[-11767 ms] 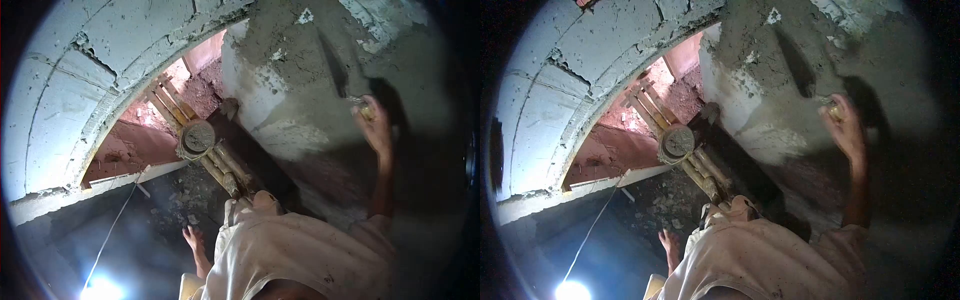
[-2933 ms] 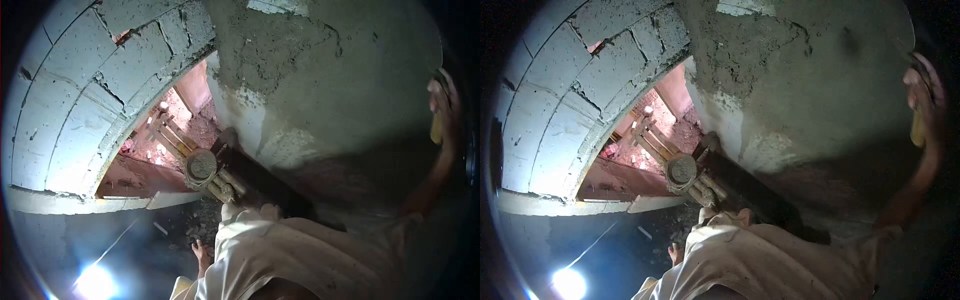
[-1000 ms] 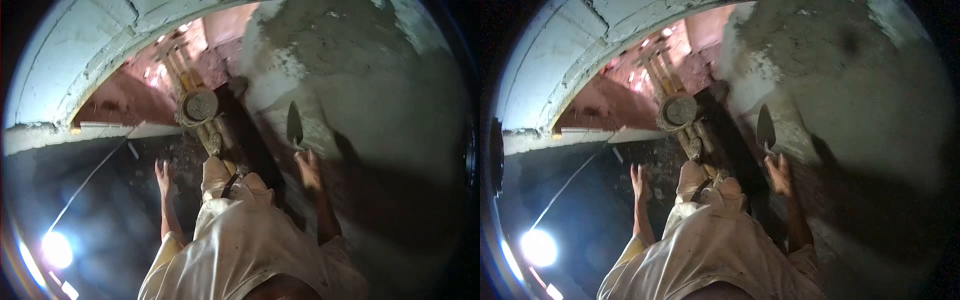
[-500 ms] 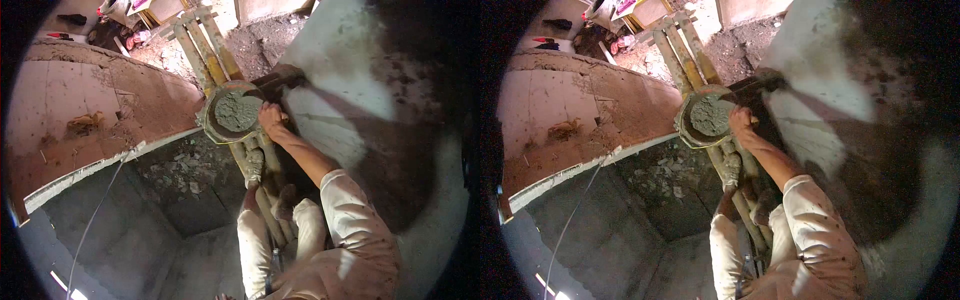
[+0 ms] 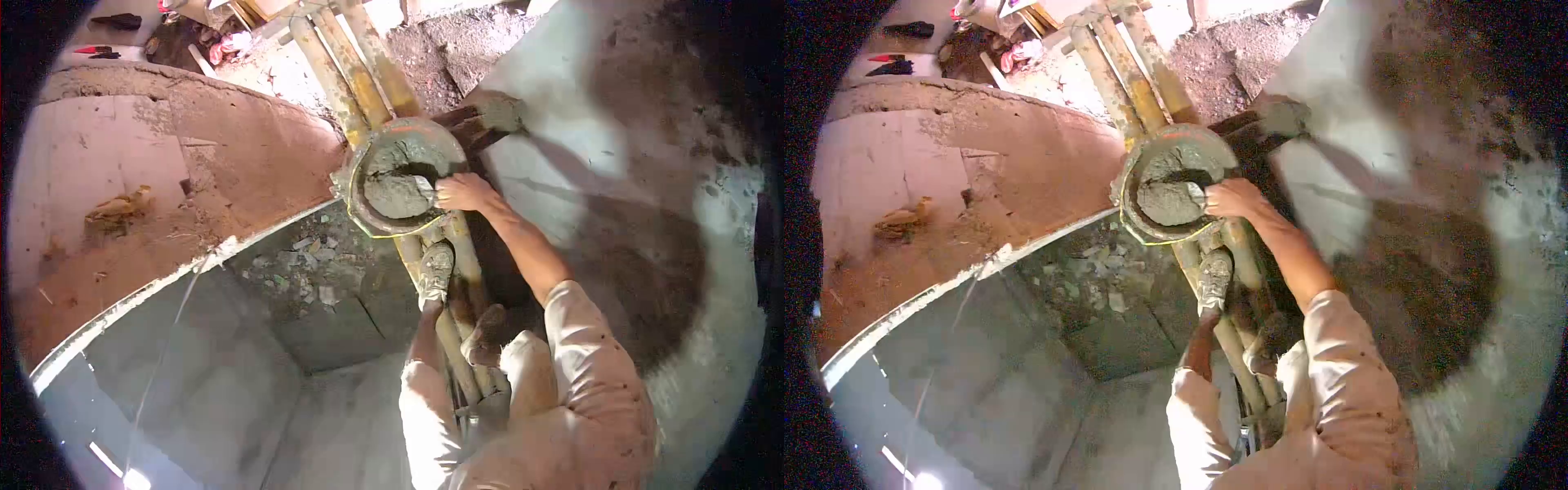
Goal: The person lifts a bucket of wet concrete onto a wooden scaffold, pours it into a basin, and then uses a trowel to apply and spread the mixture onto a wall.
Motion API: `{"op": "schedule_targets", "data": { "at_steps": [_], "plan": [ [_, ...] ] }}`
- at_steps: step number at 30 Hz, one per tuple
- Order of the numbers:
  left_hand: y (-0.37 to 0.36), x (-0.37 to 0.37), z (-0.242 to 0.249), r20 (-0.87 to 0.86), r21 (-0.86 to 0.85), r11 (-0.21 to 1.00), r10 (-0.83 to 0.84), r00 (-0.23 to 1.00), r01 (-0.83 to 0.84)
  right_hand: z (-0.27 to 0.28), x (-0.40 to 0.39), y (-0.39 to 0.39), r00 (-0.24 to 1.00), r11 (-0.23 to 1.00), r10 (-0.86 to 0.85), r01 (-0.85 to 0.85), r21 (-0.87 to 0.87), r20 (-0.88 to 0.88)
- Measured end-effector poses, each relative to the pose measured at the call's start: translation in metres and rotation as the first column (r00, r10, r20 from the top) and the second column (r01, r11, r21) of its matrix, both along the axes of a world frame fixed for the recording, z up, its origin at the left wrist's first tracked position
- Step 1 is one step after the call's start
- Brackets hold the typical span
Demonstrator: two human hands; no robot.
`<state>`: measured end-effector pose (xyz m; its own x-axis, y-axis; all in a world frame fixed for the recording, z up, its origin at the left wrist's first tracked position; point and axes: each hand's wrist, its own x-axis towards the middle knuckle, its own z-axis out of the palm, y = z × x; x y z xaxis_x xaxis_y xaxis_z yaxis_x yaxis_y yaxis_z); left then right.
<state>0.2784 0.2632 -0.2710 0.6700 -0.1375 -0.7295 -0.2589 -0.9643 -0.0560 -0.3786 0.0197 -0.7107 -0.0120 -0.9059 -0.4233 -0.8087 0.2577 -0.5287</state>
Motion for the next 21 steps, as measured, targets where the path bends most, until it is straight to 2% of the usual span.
{"op": "schedule_targets", "data": {
  "at_steps": [1, 3, 4, 5, 8, 9, 10, 11, 13, 15, 17, 18, 20, 21],
  "plan": [
    [0.000, 0.002, 0.002, -0.006, -0.011, 1.000, -0.004, 1.000, 0.004, 0.058, -0.001, -0.002, 0.995, 0.974, -0.094, 0.088, 0.207, 0.020],
    [-0.003, 0.007, 0.007, -0.029, -0.022, 1.000, -0.021, 0.999, 0.021, 0.072, 0.012, 0.030, 0.960, 0.958, -0.274, 0.278, 0.067, -0.060],
    [-0.004, 0.011, 0.009, -0.046, -0.029, 0.999, -0.028, 0.999, 0.027, 0.073, 0.016, 0.041, 0.943, 0.931, -0.334, 0.332, 0.151, -0.017],
    [-0.004, 0.015, 0.014, -0.065, -0.039, 0.999, -0.040, 0.997, 0.038, 0.094, 0.022, 0.052, 0.937, 0.936, -0.349, 0.350, 0.048, -0.024],
    [-0.007, 0.032, 0.018, -0.127, -0.110, 0.992, -0.067, 0.990, 0.053, 0.175, 0.040, 0.076, 0.884, 0.885, -0.463, 0.456, 0.090, 0.070],
    [-0.010, 0.035, 0.019, -0.151, -0.136, 0.989, -0.076, 0.986, 0.055, 0.205, 0.044, 0.085, 0.866, 0.868, -0.495, 0.491, 0.074, 0.071],
    [-0.013, 0.041, 0.019, -0.177, -0.163, 0.985, -0.084, 0.981, 0.054, 0.253, 0.041, 0.083, 0.880, 0.865, -0.476, 0.470, 0.176, -0.009],
    [-0.015, 0.045, 0.017, -0.201, -0.191, 0.980, -0.090, 0.975, 0.051, 0.281, 0.040, 0.099, 0.890, 0.888, -0.456, 0.456, 0.055, -0.020],
    [-0.024, 0.049, 0.015, -0.250, -0.242, 0.970, -0.083, 0.965, 0.021, 0.355, 0.033, 0.125, 0.872, 0.867, -0.489, 0.487, 0.100, -0.014],
    [-0.036, 0.052, 0.006, -0.299, -0.298, 0.955, -0.079, 0.951, -0.014, 0.428, 0.026, 0.154, 0.892, 0.896, -0.445, 0.444, -0.030, -0.076],
    [-0.040, 0.079, -0.032, -0.364, -0.377, 0.865, -0.466, 0.806, 0.330, 0.536, 0.021, 0.172, 0.902, 0.904, -0.427, 0.423, -0.057, -0.071],
    [-0.045, 0.071, -0.029, -0.391, -0.390, 0.859, -0.481, 0.785, 0.331, 0.581, 0.020, 0.183, 0.891, 0.897, -0.442, 0.436, -0.074, -0.102],
    [-0.062, 0.028, -0.015, -0.519, -0.431, 0.890, -0.381, 0.765, 0.150, 0.649, 0.017, 0.204, 0.935, 0.911, -0.348, 0.318, -0.262, -0.073],
    [-0.070, -0.002, 0.000, -0.577, -0.436, 0.898, -0.326, 0.749, 0.055, 0.649, 0.010, 0.217, 0.881, 0.872, -0.081, -0.164, -0.461, -0.466]
  ]
}}
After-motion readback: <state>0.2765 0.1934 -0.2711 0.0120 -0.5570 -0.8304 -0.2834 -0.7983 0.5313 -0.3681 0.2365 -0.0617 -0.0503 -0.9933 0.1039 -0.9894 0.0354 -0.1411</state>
